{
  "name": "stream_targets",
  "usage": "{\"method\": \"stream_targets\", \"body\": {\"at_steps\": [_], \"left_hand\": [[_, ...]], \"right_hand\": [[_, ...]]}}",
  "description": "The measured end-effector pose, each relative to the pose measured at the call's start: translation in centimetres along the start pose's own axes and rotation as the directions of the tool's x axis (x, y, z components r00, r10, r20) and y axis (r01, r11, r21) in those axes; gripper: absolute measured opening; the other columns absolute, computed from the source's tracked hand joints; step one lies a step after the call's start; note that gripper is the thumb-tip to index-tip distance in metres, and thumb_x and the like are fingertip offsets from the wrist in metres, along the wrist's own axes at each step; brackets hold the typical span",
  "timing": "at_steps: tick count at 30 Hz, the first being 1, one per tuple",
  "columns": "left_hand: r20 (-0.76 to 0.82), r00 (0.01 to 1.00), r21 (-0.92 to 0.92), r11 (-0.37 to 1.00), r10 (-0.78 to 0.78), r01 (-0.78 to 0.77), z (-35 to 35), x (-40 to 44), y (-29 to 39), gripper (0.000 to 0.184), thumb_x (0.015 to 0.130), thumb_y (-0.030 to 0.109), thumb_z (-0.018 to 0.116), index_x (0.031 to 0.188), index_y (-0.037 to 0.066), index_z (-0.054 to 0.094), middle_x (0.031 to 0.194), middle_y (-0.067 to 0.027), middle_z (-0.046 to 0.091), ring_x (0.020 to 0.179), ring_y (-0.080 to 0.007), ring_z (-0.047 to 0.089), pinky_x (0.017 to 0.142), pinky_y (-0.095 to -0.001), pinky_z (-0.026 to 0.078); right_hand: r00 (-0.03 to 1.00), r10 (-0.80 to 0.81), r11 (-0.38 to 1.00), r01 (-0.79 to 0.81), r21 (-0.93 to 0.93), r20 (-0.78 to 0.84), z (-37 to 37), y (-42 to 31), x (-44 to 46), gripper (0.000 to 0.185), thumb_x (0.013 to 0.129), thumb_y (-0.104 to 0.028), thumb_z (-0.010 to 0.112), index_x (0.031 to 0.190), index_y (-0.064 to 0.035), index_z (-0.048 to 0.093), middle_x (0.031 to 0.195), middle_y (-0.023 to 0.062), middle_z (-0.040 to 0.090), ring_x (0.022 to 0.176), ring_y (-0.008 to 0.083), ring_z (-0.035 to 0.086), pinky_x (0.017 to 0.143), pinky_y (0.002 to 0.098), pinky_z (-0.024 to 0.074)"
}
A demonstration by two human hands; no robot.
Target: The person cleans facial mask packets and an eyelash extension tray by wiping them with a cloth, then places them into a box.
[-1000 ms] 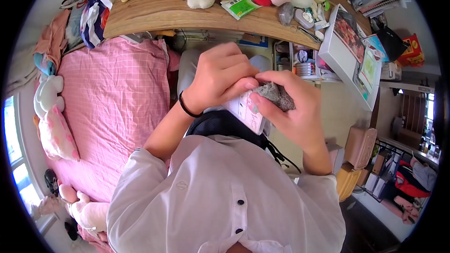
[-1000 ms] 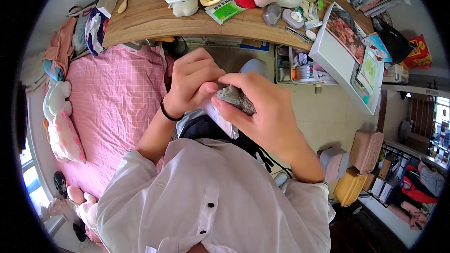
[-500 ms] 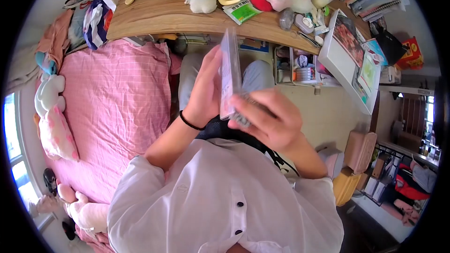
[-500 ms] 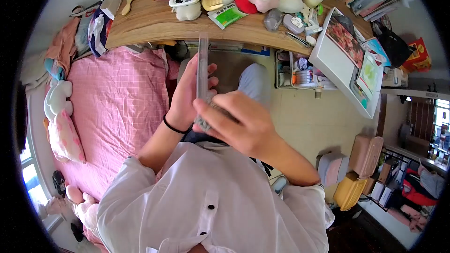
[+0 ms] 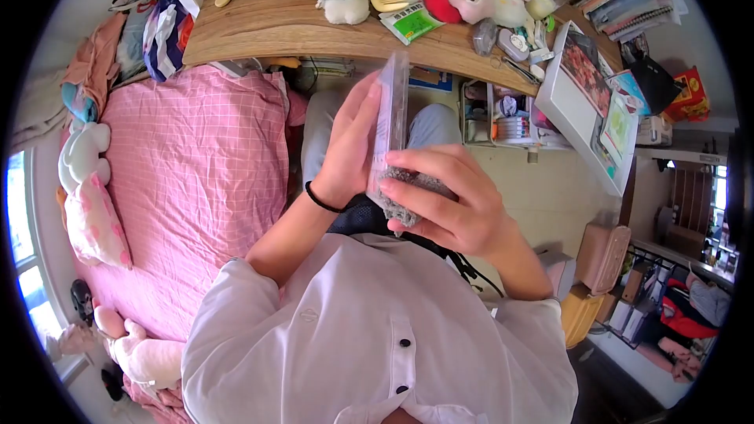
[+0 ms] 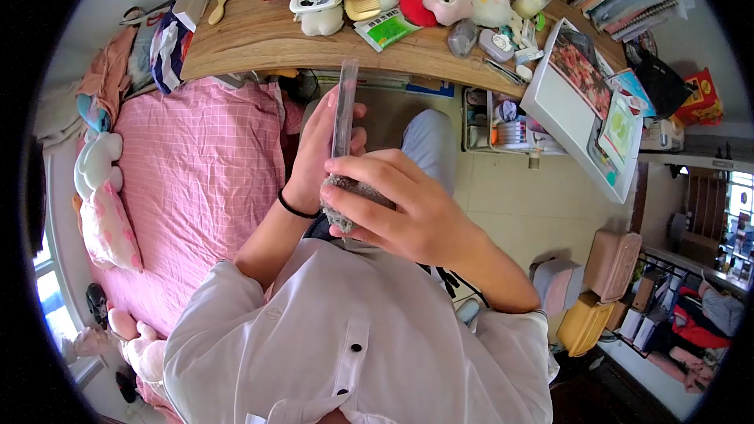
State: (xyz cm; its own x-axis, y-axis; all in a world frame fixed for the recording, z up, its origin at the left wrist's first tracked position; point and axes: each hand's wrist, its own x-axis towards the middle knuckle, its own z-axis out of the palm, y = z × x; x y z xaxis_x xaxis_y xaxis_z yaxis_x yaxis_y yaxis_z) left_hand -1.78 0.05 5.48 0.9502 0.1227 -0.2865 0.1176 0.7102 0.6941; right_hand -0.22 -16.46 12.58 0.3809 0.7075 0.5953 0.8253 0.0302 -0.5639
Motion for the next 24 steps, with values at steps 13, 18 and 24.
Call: {"method": "stream_targets", "body": {"at_steps": [13, 18, 24], "left_hand": [[0.151, 0.984, 0.176, 0.977, 0.092, -0.118, 0.3, -1.1, -0.3, 0.052, 0.107, 0.029, 0.051, 0.149, 0.001, 0.04, 0.132, -0.0068, 0.058, 0.115, -0.0109, 0.056, 0.1, -0.0264, 0.045], [0.123, 0.989, 0.106, 0.99, 0.079, -0.092, 0.1, -0.4, -0.9, 0.052, 0.106, 0.029, 0.052, 0.149, 0.002, 0.04, 0.124, -0.005, 0.06, 0.107, -0.0101, 0.058, 0.092, -0.0247, 0.049], [0.042, 0.997, 0.081, 0.994, 0.067, -0.071, 0.1, 0.6, -0.4, 0.055, 0.106, 0.034, 0.054, 0.149, 0.003, 0.041, 0.104, 0.0012, 0.06, 0.086, -0.0053, 0.057, 0.074, -0.0203, 0.048]], "right_hand": [[0.963, 0.14, 0.951, -0.196, -0.239, -0.23, -1.3, 3.0, 1.9, 0.038, 0.072, -0.007, 0.083, 0.109, -0.0104, 0.075, 0.094, 0.0061, 0.059, 0.082, 0.0244, 0.06, 0.069, 0.0342, 0.0502], [0.978, 0.143, 0.962, -0.174, -0.208, -0.154, -0.9, 3.1, 0.9, 0.036, 0.074, -0.003, 0.082, 0.11, -0.0082, 0.074, 0.096, 0.0085, 0.06, 0.081, 0.0244, 0.06, 0.067, 0.0335, 0.0507], [0.999, 0.012, 0.996, -0.015, -0.084, -0.041, 1.1, -0.4, -1.4, 0.042, 0.068, -0.009, 0.087, 0.109, -0.0103, 0.077, 0.097, 0.0057, 0.058, 0.082, 0.023, 0.058, 0.069, 0.0337, 0.049]]}}
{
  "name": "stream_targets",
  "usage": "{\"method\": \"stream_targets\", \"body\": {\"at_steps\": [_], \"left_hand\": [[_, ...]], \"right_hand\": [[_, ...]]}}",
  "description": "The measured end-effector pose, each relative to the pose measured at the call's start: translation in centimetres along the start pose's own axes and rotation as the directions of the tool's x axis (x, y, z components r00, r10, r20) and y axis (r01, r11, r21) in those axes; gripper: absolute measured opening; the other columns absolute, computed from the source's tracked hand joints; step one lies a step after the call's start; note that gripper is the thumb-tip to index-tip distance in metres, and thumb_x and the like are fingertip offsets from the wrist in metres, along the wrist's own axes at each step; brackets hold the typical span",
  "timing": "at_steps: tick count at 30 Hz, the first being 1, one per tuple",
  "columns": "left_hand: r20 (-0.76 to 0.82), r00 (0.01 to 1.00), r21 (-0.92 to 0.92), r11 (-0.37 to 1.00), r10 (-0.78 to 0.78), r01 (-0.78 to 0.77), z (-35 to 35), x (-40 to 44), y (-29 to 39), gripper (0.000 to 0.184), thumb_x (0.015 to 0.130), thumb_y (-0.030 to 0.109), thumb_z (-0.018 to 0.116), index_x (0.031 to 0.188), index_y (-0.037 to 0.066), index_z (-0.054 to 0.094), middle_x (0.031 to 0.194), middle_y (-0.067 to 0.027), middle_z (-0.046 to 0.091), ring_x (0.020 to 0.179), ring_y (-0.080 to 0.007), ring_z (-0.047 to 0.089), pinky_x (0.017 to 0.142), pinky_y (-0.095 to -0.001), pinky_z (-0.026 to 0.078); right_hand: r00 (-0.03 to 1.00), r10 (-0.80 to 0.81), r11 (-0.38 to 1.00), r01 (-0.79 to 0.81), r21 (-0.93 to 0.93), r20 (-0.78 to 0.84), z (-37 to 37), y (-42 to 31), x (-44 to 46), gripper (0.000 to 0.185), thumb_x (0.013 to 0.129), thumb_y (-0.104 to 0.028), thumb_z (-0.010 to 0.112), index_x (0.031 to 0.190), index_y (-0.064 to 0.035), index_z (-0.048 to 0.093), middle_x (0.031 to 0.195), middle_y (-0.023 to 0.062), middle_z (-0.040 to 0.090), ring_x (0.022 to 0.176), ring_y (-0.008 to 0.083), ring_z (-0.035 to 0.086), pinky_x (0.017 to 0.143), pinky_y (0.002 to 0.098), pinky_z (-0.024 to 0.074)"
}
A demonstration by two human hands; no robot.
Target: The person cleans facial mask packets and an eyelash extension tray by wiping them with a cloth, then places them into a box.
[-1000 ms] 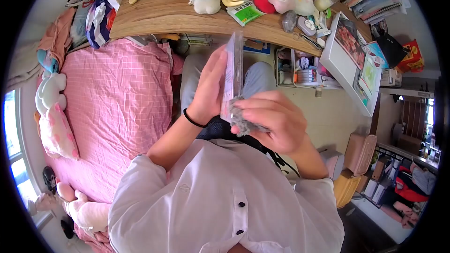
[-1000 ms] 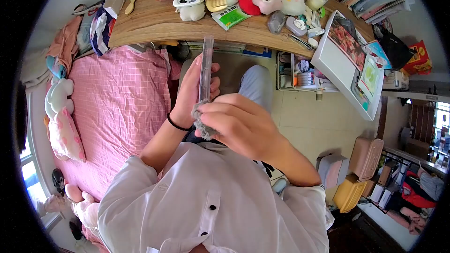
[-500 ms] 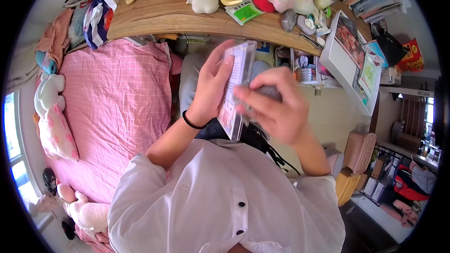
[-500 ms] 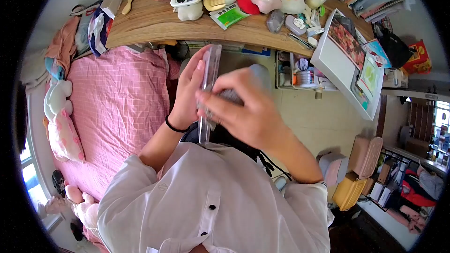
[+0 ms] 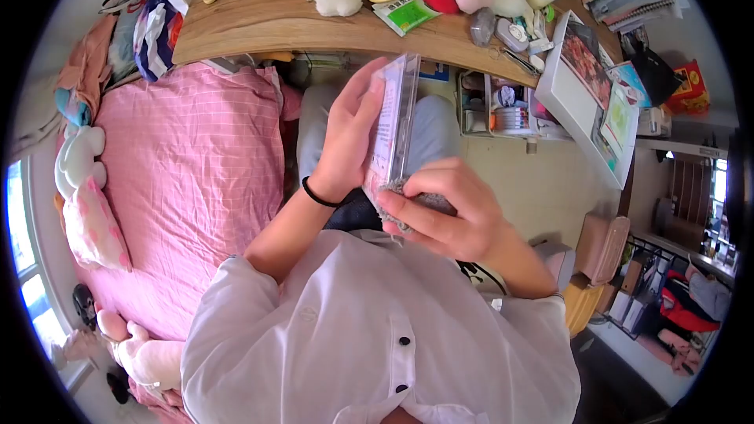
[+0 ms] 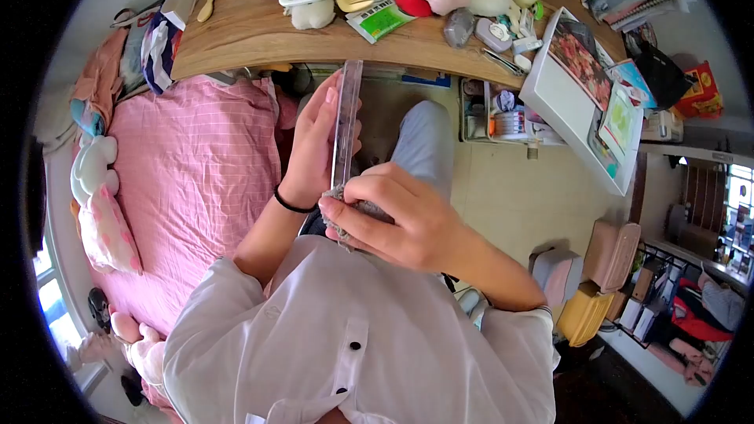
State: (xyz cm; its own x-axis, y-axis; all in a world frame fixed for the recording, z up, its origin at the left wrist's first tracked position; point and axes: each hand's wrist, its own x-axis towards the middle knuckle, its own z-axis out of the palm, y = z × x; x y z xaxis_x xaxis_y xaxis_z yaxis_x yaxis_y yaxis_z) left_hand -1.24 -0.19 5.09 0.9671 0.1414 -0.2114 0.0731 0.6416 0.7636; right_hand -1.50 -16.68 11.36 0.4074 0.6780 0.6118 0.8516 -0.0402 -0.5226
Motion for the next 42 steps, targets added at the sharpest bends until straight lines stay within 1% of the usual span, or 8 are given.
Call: {"method": "stream_targets", "body": {"at_steps": [12, 15, 18, 22, 28, 32, 36, 42], "left_hand": [[0.228, 0.964, -0.022, 0.99, 0.139, -0.137, 0.6, -0.7, -0.3, 0.063, 0.101, 0.021, 0.063, 0.152, -0.001, 0.034, 0.122, -0.0088, 0.062, 0.108, -0.0123, 0.06, 0.095, -0.0268, 0.048], [0.142, 0.96, 0.12, 0.959, 0.241, -0.258, 0.3, -0.5, -0.2, 0.064, 0.105, 0.039, 0.054, 0.152, 0.0, 0.036, 0.108, -0.0047, 0.064, 0.091, -0.0095, 0.061, 0.08, -0.0234, 0.051], [0.161, 0.973, 0.106, 0.977, 0.164, -0.183, -0.1, 0.2, 0.1, 0.066, 0.11, 0.051, 0.024, 0.138, -0.004, 0.05, 0.073, -0.0049, 0.059, 0.057, -0.0068, 0.045, 0.051, -0.023, 0.036], [0.215, 0.946, 0.386, 0.869, 0.244, -0.311, 1.1, -0.2, 0.8, 0.065, 0.112, 0.043, 0.023, 0.104, -0.008, 0.063, 0.063, -0.0037, 0.055, 0.055, -0.0066, 0.046, 0.052, -0.0232, 0.038], [0.305, 0.902, 0.469, 0.776, 0.306, -0.422, 0.2, 0.1, 1.0, 0.059, 0.112, 0.038, 0.027, 0.106, -0.006, 0.066, 0.07, -0.0048, 0.061, 0.06, -0.0084, 0.053, 0.057, -0.0247, 0.043], [0.47, 0.818, 0.46, 0.698, 0.332, -0.548, -0.7, 0.2, 0.6, 0.041, 0.11, 0.027, 0.038, 0.111, -0.001, 0.067, 0.075, -0.0089, 0.064, 0.062, -0.0132, 0.057, 0.061, -0.0299, 0.048], [0.628, 0.692, 0.471, 0.535, 0.355, -0.702, -1.5, 0.2, -0.1, 0.034, 0.108, 0.024, 0.042, 0.11, -0.001, 0.066, 0.074, -0.0115, 0.062, 0.06, -0.0163, 0.057, 0.059, -0.0312, 0.048], [0.263, 0.939, 0.33, 0.893, 0.223, -0.305, -1.8, -0.9, -1.9, 0.029, 0.108, 0.023, 0.047, 0.105, 0.0, 0.064, 0.077, 0.0012, 0.057, 0.069, -0.0065, 0.049, 0.064, -0.0244, 0.041]], "right_hand": [[0.949, 0.188, 0.964, -0.227, -0.137, -0.252, -3.1, 2.4, 3.6, 0.035, 0.072, -0.005, 0.082, 0.106, -0.0099, 0.078, 0.094, 0.0068, 0.06, 0.083, 0.0236, 0.061, 0.07, 0.0319, 0.051], [0.99, 0.035, 0.988, -0.054, -0.147, -0.134, -2.7, 1.8, 2.4, 0.04, 0.071, -0.006, 0.084, 0.11, -0.0087, 0.076, 0.094, 0.0065, 0.062, 0.084, 0.0239, 0.062, 0.07, 0.0323, 0.0515], [0.995, 0.004, 1.0, -0.005, -0.015, -0.104, -2.0, 1.2, 1.9, 0.054, 0.068, -0.008, 0.087, 0.119, -0.0054, 0.07, 0.095, 0.0067, 0.064, 0.082, 0.0241, 0.062, 0.07, 0.0339, 0.0521], [0.982, -0.028, 0.992, 0.051, 0.117, -0.188, -3.1, 1.4, 2.7, 0.039, 0.068, -0.01, 0.088, 0.104, -0.0052, 0.074, 0.093, 0.0077, 0.067, 0.078, 0.0256, 0.063, 0.066, 0.0341, 0.0515], [0.979, 0.035, 0.949, 0.031, 0.315, -0.201, -3.8, 0.9, 3.3, 0.035, 0.069, -0.012, 0.088, 0.099, -0.0049, 0.073, 0.091, 0.0079, 0.067, 0.077, 0.0255, 0.063, 0.066, 0.0344, 0.051], [0.993, 0.106, 0.948, -0.114, 0.297, 0.043, -2.6, 1.5, 3.2, 0.027, 0.074, -0.012, 0.086, 0.095, -0.0072, 0.069, 0.09, 0.0066, 0.063, 0.081, 0.0252, 0.062, 0.071, 0.035, 0.0498], [0.973, 0.227, 0.957, -0.231, 0.174, 0.045, -2.1, 3.4, 3.5, 0.019, 0.08, -0.013, 0.081, 0.095, -0.0096, 0.069, 0.086, 0.0056, 0.059, 0.078, 0.0252, 0.061, 0.069, 0.0356, 0.0491], [0.936, 0.34, 0.94, -0.335, 0.068, -0.09, -2.0, 6.1, 4.0, 0.017, 0.083, -0.01, 0.078, 0.098, -0.0053, 0.07, 0.087, 0.0089, 0.063, 0.078, 0.0241, 0.064, 0.069, 0.0315, 0.0497]]}}
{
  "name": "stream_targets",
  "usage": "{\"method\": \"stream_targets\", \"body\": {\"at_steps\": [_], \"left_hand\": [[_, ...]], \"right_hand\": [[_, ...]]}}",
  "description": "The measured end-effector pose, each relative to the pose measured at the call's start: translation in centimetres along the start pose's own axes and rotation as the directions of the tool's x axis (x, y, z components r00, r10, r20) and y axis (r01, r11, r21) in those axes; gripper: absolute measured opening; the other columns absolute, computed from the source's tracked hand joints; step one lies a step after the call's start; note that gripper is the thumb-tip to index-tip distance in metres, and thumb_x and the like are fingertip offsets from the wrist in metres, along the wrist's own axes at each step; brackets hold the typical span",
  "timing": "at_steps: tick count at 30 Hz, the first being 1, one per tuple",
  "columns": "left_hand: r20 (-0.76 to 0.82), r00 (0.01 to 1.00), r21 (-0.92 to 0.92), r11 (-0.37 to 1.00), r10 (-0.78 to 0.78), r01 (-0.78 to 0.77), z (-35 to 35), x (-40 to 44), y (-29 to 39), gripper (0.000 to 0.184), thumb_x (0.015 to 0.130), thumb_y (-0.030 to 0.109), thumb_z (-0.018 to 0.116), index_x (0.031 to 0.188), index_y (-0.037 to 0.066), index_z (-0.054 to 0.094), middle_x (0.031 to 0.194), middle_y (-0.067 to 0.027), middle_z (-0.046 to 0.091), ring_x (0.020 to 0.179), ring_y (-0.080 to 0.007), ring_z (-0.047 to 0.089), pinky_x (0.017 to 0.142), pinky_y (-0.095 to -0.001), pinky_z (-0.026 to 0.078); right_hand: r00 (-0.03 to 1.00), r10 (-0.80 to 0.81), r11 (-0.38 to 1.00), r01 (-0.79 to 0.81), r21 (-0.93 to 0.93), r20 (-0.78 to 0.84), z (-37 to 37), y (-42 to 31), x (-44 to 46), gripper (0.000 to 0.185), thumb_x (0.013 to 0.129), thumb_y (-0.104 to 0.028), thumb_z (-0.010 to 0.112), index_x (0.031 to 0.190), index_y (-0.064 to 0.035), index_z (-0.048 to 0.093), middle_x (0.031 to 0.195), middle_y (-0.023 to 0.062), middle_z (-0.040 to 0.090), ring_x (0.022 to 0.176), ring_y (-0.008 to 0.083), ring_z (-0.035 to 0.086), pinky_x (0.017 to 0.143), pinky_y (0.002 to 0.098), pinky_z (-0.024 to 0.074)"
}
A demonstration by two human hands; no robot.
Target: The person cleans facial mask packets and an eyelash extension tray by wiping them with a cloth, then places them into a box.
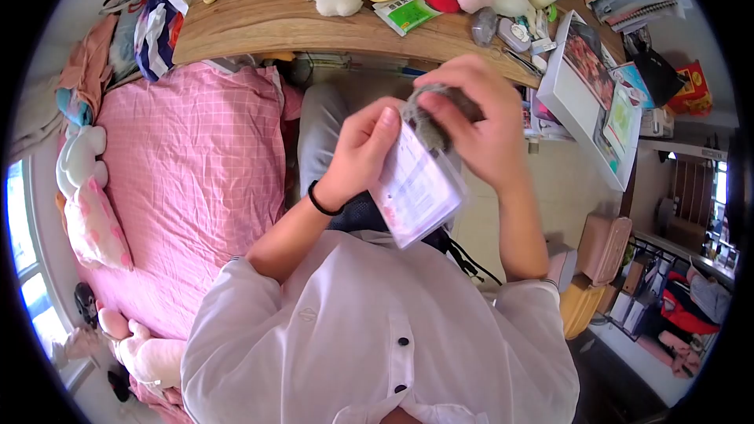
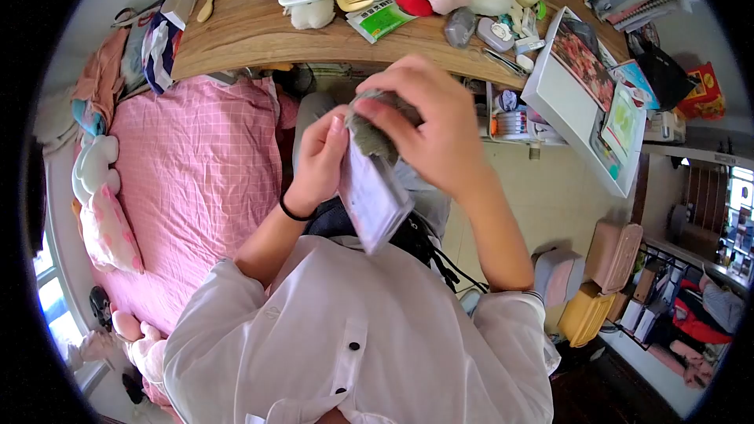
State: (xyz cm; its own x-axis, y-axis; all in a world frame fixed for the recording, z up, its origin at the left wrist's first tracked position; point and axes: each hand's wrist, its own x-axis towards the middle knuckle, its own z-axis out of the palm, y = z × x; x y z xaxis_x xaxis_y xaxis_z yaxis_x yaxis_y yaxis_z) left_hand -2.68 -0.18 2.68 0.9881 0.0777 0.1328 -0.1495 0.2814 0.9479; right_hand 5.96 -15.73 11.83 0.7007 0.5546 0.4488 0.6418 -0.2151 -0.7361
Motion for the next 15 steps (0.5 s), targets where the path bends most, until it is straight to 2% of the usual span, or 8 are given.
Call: {"method": "stream_targets", "body": {"at_steps": [2, 3, 5, 6, 8, 12, 13, 15], "left_hand": [[-0.078, 0.994, -0.148, 0.987, -0.073, 0.061, -1.1, -0.1, -0.1, 0.029, 0.108, 0.027, 0.049, 0.102, 0.002, 0.062, 0.086, 0.0067, 0.051, 0.077, -0.0035, 0.041, 0.069, -0.0197, 0.035], [-0.099, 0.992, -0.233, 0.971, -0.084, 0.059, -2.6, -0.3, -1.3, 0.031, 0.108, 0.031, 0.049, 0.106, 0.003, 0.061, 0.089, 0.0033, 0.058, 0.081, -0.0048, 0.052, 0.074, -0.0223, 0.044], [-0.155, 0.963, -0.497, 0.86, -0.219, 0.116, -2.6, 0.0, 1.0, 0.039, 0.107, 0.039, 0.048, 0.115, 0.002, 0.058, 0.103, -0.0041, 0.067, 0.096, -0.0114, 0.063, 0.085, -0.029, 0.052], [-0.021, 0.975, -0.64, 0.753, -0.22, 0.156, -3.8, 0.2, 0.7, 0.054, 0.106, 0.049, 0.045, 0.127, 0.001, 0.054, 0.12, -0.0119, 0.067, 0.112, -0.0212, 0.066, 0.096, -0.0377, 0.054], [0.159, 0.964, -0.847, 0.472, -0.215, 0.245, -4.8, 0.2, 0.0, 0.072, 0.104, 0.059, 0.037, 0.144, 0.0, 0.043, 0.141, -0.0174, 0.056, 0.128, -0.03, 0.056, 0.108, -0.0455, 0.044], [0.332, 0.942, -0.934, 0.121, -0.057, 0.336, -2.8, 0.9, 1.0, 0.083, 0.1, 0.066, 0.036, 0.157, 0.007, 0.029, 0.157, -0.018, 0.038, 0.145, -0.0356, 0.037, 0.12, -0.055, 0.027], [0.333, 0.941, -0.934, 0.121, -0.056, 0.337, -2.1, 0.9, 1.2, 0.083, 0.1, 0.066, 0.036, 0.157, 0.007, 0.029, 0.157, -0.018, 0.038, 0.145, -0.0356, 0.037, 0.12, -0.055, 0.027], [0.386, 0.914, -0.916, 0.067, -0.12, 0.396, -0.7, 0.6, 1.7, 0.085, 0.098, 0.068, 0.037, 0.159, 0.011, 0.025, 0.159, -0.0169, 0.036, 0.148, -0.0362, 0.033, 0.12, -0.058, 0.024]], "right_hand": [[0.997, -0.018, 1.0, 0.017, -0.015, -0.071, -1.3, -0.2, 0.3, 0.017, 0.085, -0.008, 0.078, 0.099, -0.0027, 0.07, 0.092, 0.007, 0.068, 0.085, 0.0208, 0.065, 0.079, 0.029, 0.0499], [0.998, -0.025, 1.0, 0.024, -0.011, -0.062, -1.9, -0.5, 0.1, 0.017, 0.085, -0.008, 0.078, 0.099, -0.0027, 0.07, 0.092, 0.007, 0.068, 0.085, 0.0208, 0.065, 0.079, 0.029, 0.0499], [0.968, 0.102, 0.981, -0.06, 0.184, -0.228, -2.5, -1.2, -0.6, 0.02, 0.087, -0.01, 0.077, 0.102, 0.0001, 0.068, 0.097, 0.0086, 0.068, 0.092, 0.02, 0.064, 0.087, 0.03, 0.0487], [0.97, 0.097, 0.98, -0.054, 0.189, -0.222, -2.4, -1.4, -0.8, 0.02, 0.087, -0.01, 0.077, 0.102, 0.0001, 0.068, 0.097, 0.0086, 0.068, 0.092, 0.02, 0.064, 0.087, 0.03, 0.0487], [0.946, -0.009, 0.961, 0.099, 0.26, -0.325, -2.0, -1.5, -1.1, 0.025, 0.087, -0.007, 0.077, 0.107, 0.002, 0.064, 0.105, 0.0119, 0.066, 0.098, 0.0204, 0.062, 0.091, 0.0316, 0.0482], [0.954, -0.073, 0.936, 0.166, 0.311, -0.29, 0.9, -1.7, -0.1, 0.034, 0.086, 0.002, 0.076, 0.114, 0.002, 0.057, 0.116, 0.0145, 0.062, 0.102, 0.0194, 0.062, 0.093, 0.031, 0.0484], [0.954, -0.074, 0.936, 0.167, 0.309, -0.291, 1.4, -1.8, 0.1, 0.034, 0.086, 0.002, 0.076, 0.114, 0.002, 0.057, 0.116, 0.0145, 0.062, 0.102, 0.0194, 0.062, 0.093, 0.031, 0.0484], [0.94, 0.116, 0.839, 0.08, 0.539, -0.32, 2.3, -1.9, 0.4, 0.036, 0.087, 0.003, 0.074, 0.118, 0.0023, 0.054, 0.119, 0.0148, 0.061, 0.106, 0.0181, 0.061, 0.094, 0.0298, 0.0489]]}}
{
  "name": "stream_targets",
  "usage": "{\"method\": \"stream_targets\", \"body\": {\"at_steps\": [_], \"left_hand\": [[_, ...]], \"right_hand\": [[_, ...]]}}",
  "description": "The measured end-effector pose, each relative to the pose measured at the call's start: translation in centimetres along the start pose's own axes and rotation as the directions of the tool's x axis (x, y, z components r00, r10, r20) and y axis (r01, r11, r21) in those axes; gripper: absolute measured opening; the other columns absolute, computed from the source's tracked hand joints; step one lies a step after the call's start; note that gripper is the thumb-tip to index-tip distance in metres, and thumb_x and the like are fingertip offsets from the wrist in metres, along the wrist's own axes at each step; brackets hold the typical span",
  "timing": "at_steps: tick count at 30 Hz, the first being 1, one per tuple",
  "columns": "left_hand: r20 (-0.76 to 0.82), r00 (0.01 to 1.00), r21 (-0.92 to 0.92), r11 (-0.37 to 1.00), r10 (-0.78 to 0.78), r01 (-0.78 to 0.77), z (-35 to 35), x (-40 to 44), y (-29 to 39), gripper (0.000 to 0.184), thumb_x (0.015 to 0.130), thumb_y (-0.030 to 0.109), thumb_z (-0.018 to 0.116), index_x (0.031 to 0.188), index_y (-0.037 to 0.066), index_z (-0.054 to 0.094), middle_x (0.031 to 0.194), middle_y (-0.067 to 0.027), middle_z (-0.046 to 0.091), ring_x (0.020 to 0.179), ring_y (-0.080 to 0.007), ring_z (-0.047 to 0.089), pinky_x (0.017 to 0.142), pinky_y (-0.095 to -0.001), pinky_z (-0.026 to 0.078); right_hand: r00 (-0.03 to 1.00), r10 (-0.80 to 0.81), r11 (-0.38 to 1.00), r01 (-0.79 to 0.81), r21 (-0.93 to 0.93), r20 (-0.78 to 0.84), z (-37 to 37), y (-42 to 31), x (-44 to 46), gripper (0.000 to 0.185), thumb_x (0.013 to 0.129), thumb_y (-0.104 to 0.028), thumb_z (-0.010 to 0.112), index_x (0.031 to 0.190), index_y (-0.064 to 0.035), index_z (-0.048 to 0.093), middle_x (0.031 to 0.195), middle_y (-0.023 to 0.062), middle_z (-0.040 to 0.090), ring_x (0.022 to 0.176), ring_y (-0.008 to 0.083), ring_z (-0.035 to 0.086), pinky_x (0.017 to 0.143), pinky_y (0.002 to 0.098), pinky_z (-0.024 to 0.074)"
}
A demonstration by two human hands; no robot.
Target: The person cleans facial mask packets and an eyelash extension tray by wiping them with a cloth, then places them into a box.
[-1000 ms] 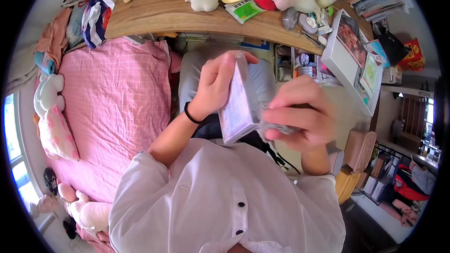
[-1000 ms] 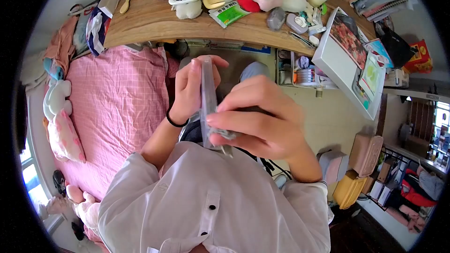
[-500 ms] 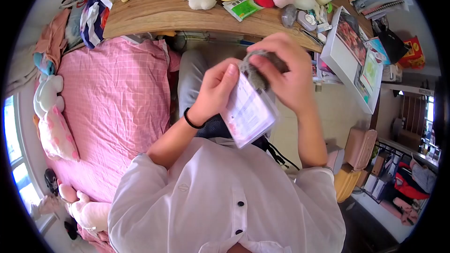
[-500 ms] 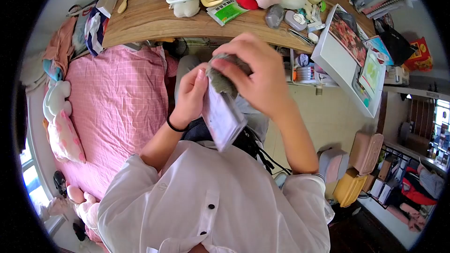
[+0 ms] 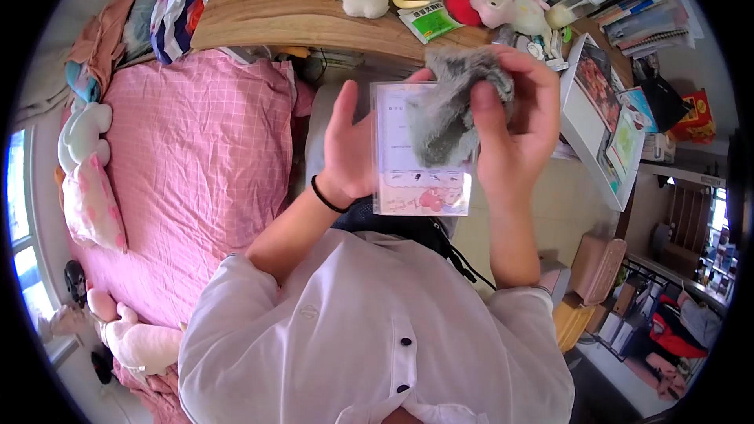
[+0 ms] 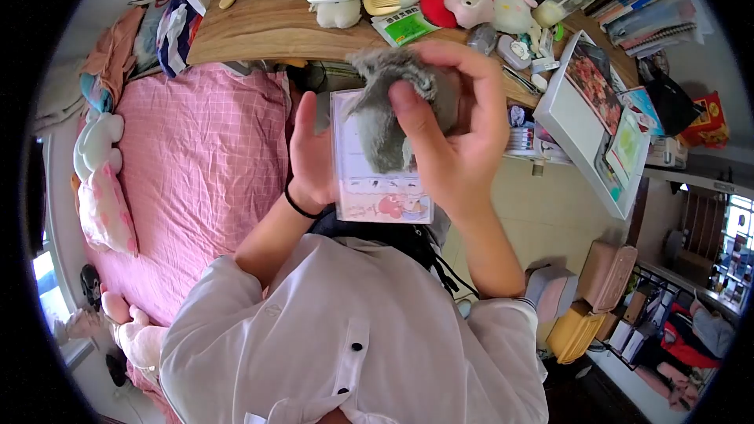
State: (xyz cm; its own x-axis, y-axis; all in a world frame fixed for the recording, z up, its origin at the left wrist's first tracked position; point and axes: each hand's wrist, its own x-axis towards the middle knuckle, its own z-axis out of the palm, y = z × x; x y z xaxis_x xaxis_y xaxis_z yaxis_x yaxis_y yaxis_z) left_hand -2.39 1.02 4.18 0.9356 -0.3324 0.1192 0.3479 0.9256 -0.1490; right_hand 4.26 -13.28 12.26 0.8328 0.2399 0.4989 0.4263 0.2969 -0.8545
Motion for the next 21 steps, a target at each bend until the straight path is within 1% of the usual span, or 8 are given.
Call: {"method": "stream_targets", "body": {"at_steps": [2, 6, 8, 9, 12, 14, 17, 21], "left_hand": [[-0.014, 1.0, 0.002, 1.0, 0.008, -0.008, 0.1, 0.3, -0.6, 0.086, 0.097, 0.07, 0.036, 0.159, 0.01, 0.027, 0.158, -0.0164, 0.038, 0.146, -0.0363, 0.035, 0.12, -0.0573, 0.025], [0.103, 0.995, -0.095, 0.995, 0.002, 0.008, -1.0, 0.5, -0.8, 0.08, 0.099, 0.065, 0.038, 0.156, 0.009, 0.033, 0.157, -0.0162, 0.04, 0.144, -0.0356, 0.039, 0.119, -0.0548, 0.029], [0.121, 0.991, -0.106, 0.994, 0.054, -0.041, -0.5, 0.7, -0.7, 0.086, 0.097, 0.073, 0.034, 0.155, 0.011, 0.034, 0.154, -0.0154, 0.043, 0.141, -0.0344, 0.043, 0.114, -0.0539, 0.037], [0.003, 0.997, -0.053, 0.996, 0.075, -0.075, 0.1, 0.9, -0.6, 0.086, 0.096, 0.075, 0.032, 0.155, 0.011, 0.035, 0.153, -0.0149, 0.044, 0.139, -0.0326, 0.046, 0.112, -0.0518, 0.042], [-0.016, 0.992, 0.13, 0.984, 0.123, -0.12, 0.7, 1.1, -0.3, 0.087, 0.096, 0.076, 0.03, 0.155, 0.012, 0.034, 0.154, -0.0141, 0.043, 0.138, -0.0321, 0.047, 0.112, -0.0511, 0.042], [0.029, 0.993, 0.004, 0.993, 0.115, -0.115, -0.2, 1.2, -0.4, 0.09, 0.096, 0.074, 0.032, 0.159, 0.01, 0.026, 0.156, -0.0208, 0.038, 0.143, -0.0387, 0.039, 0.115, -0.0554, 0.036], [-0.081, 0.986, 0.32, 0.941, 0.148, -0.115, 0.4, 1.6, -0.4, 0.097, 0.093, 0.079, 0.031, 0.158, 0.008, 0.026, 0.152, -0.031, 0.037, 0.14, -0.044, 0.041, 0.114, -0.0551, 0.037], [-0.137, 0.986, 0.295, 0.954, 0.095, -0.051, 0.4, 2.1, -1.0, 0.091, 0.093, 0.08, 0.032, 0.155, 0.013, 0.036, 0.148, -0.0249, 0.046, 0.133, -0.0386, 0.049, 0.113, -0.0521, 0.039]], "right_hand": [[0.999, -0.012, 0.996, 0.014, 0.092, -0.03, 0.4, 0.3, -0.1, 0.038, 0.089, 0.003, 0.073, 0.12, 0.0026, 0.052, 0.119, 0.0144, 0.062, 0.109, 0.0166, 0.06, 0.094, 0.0293, 0.0495], [0.967, -0.142, 0.926, 0.205, -0.316, 0.211, -1.3, 1.5, -0.2, 0.039, 0.083, -0.001, 0.078, 0.119, -0.0017, 0.061, 0.121, 0.0137, 0.064, 0.112, 0.0227, 0.062, 0.099, 0.0364, 0.0483], [0.795, -0.156, 0.5, 0.575, -0.648, 0.585, -2.0, 1.1, 0.0, 0.046, 0.079, -0.014, 0.08, 0.121, -0.0068, 0.065, 0.126, 0.0118, 0.063, 0.116, 0.0305, 0.061, 0.103, 0.044, 0.044], [0.784, -0.102, 0.513, 0.569, -0.643, 0.612, -2.2, 0.9, -0.2, 0.055, 0.077, -0.027, 0.08, 0.127, -0.0099, 0.065, 0.13, 0.0104, 0.061, 0.12, 0.0336, 0.057, 0.106, 0.0482, 0.0405], [0.775, 0.021, 0.597, 0.497, -0.629, 0.632, -2.3, 0.1, -0.8, 0.057, 0.078, -0.031, 0.079, 0.128, -0.0089, 0.065, 0.134, 0.0111, 0.059, 0.122, 0.0326, 0.055, 0.104, 0.0471, 0.0416], [0.762, 0.045, 0.584, 0.504, -0.636, 0.646, -2.6, 0.1, -1.0, 0.06, 0.076, -0.028, 0.079, 0.13, -0.0083, 0.064, 0.134, 0.011, 0.058, 0.12, 0.0314, 0.055, 0.1, 0.0454, 0.0451], [0.679, -0.088, 0.642, 0.598, -0.48, 0.729, -2.3, 1.1, -2.2, 0.054, 0.072, -0.013, 0.074, 0.125, -0.0067, 0.068, 0.118, 0.0093, 0.062, 0.104, 0.0278, 0.06, 0.086, 0.0386, 0.0525], [0.698, -0.106, 0.582, 0.621, -0.525, 0.709, -2.5, 1.7, -1.8, 0.05, 0.07, -0.007, 0.075, 0.12, -0.0047, 0.07, 0.109, 0.0082, 0.062, 0.095, 0.028, 0.061, 0.081, 0.0395, 0.0523]]}}
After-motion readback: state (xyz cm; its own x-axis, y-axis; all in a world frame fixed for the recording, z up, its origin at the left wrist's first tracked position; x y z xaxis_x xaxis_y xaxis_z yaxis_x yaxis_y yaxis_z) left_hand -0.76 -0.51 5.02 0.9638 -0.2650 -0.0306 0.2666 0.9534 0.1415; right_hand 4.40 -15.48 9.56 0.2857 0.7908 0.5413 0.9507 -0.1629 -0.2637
